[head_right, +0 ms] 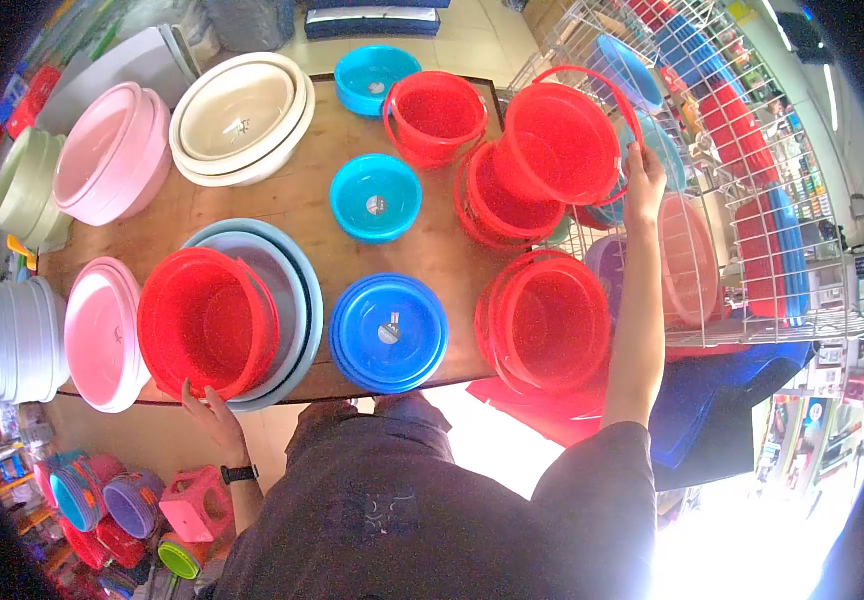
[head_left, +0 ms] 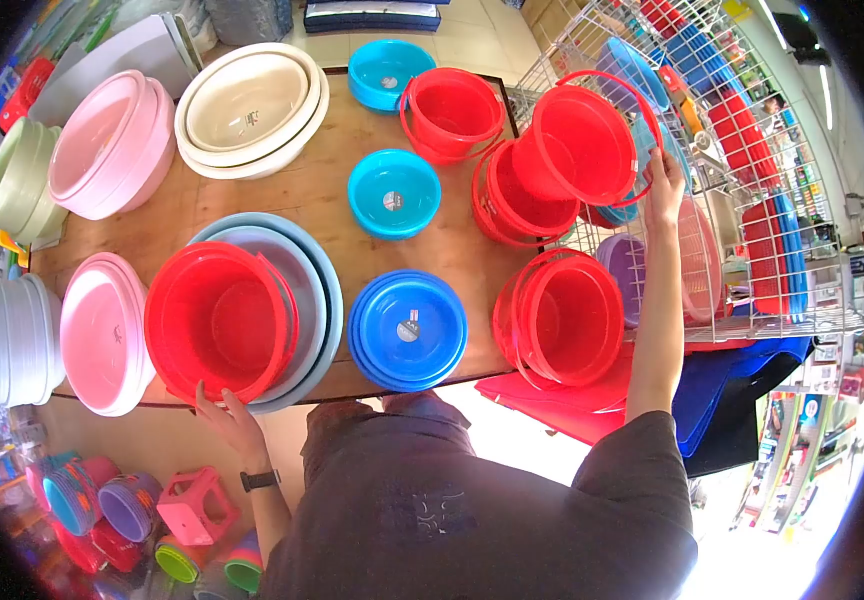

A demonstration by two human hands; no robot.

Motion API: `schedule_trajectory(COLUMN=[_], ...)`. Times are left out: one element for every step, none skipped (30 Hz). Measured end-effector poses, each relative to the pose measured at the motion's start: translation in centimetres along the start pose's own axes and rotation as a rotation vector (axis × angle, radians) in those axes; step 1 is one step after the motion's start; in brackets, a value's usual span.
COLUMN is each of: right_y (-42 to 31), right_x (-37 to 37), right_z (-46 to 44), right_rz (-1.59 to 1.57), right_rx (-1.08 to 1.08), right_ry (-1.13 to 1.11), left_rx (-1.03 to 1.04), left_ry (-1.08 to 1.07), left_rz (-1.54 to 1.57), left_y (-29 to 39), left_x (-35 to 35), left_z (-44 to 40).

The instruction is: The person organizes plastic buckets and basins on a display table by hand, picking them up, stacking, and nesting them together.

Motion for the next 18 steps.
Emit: schedule_trajectory(right_y=[-0.4, -0.8, -1.3, -1.7, -1.9, -1.5, -1.2, -0.9, -0.4, 0.2, 0.8, 1.3, 1.9, 2.4, 3.0, 3.3, 4.6, 6.3], right_x=[0.0, 0.1, 0.1, 0.2, 0.3, 0.3, 0.3, 0.4, 0.4, 0.4, 0.5, 0.5, 0.8, 1.2, 1.6, 2.1, 2.1, 2.1], right_z=[0.5, 1.0, 1.5, 2.1, 2.6, 3.0, 3.3, 3.6, 3.8, 3.9, 4.0, 4.1, 4.2, 4.3, 4.5, 4.6, 4.6, 4.5], right_rz=[0.002, 0.004, 0.009, 0.014, 0.02, 0.032, 0.044, 0.055, 0.059, 0.064, 0.071, 0.049, 0.051, 0.051, 0.049, 0.095, 0.084, 0.073], right_rx=[-0.008, -0.017, -0.015, -0.013, -0.009, 0.005, 0.02, 0.032, 0.04, 0.048, 0.056, 0.043, 0.051, 0.06, 0.069, 0.047, 0.076, 0.103], right_ry=[0.0, -0.002, 0.015, 0.033, 0.052, 0.048, 0.043, 0.037, 0.042, 0.048, 0.055, 0.09, 0.085, 0.08, 0.074, 0.05, 0.042, 0.032], left_rx=[0.005, 0.004, 0.003, 0.003, -0.003, -0.007, -0.012, 0.004, 0.02, 0.036, 0.005, -0.026, -0.055, -0.029, -0.003, 0.023, 0.031, 0.039], left_ry=[-0.003, -0.005, -0.008, -0.011, -0.017, -0.024, -0.032, -0.022, -0.012, -0.003, -0.024, -0.046, -0.067, -0.05, -0.032, -0.014, -0.008, -0.002], left_rz=[-0.01, -0.007, -0.005, -0.002, -0.002, -0.002, -0.002, -0.01, -0.017, -0.024, -0.031, -0.038, -0.045, -0.047, -0.048, -0.049, -0.051, -0.051], left_y=[0.0, -0.1, -0.3, -0.3, -0.3, -0.1, 0.0, 0.0, -0.1, 0.0, -0.3, -0.1, -0.1, 0.1, 0.1, 0.2, 0.2, 0.2], left_x=[0.0, 0.1, 0.2, 0.2, 0.2, 0.2, 0.2, 0.2, 0.2, 0.2, 0.3, 0.2, 0.3, 0.2, 0.2, 0.1, 0.2, 0.2], left_z=[0.0, 0.0, 0.0, 0.0, 0.0, 0.0, 0.0, 0.0, -0.1, -0.1, 0.0, 0.0, -0.1, -0.1, -0.1, -0.2, -0.2, -0.1])
Point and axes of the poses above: each hand's wrist, its own z-axis away from the middle knuckle, its own x-axis out of the palm, y = z × x, the point moved 10 cm from there along -z, towards the middle knuckle, and after that the axes turned 4 degrees about -z, right-handed, at the moved point
